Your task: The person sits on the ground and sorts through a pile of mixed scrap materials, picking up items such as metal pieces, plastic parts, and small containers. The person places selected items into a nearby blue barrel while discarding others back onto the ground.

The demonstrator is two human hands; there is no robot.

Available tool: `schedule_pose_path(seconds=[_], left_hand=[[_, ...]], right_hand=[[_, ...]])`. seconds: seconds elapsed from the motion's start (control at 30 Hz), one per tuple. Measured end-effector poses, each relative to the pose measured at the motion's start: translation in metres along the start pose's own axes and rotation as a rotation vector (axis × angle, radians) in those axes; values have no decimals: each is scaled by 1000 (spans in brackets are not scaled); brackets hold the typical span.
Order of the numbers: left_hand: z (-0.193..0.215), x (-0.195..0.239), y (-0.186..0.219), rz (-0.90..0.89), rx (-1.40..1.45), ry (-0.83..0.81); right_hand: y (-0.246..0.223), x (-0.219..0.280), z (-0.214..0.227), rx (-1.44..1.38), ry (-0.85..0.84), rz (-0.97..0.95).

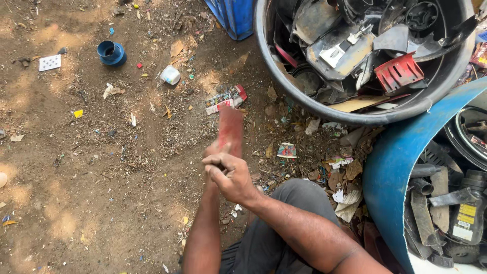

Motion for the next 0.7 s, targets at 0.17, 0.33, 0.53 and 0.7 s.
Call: schedule_pose_path(seconds=[0.17,0.33,0.53,0.7], left_hand=[[-8,9,-23,98,-268,-180],[-111,-45,-22,88,-525,-334],[-165,-71,-35,232,-570,-179],[-181,-71,-65,262,-490,-74]], right_hand=[[-1,-6,-21,-60,-68,91],[-6,-1,-38,40,-138,195],[4,-10,-23,47,-75,112],[5,-13,-36,94,-120,108]])
Point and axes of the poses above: each hand's wrist, its own x-axis away from the middle knuckle, its own z-axis out of the back of the hand, y = z × x, the point moved 8 cm from there along -x, towards the middle knuckle, and after that the axes turned 12 degrees about -y, right-handed, at the moved point
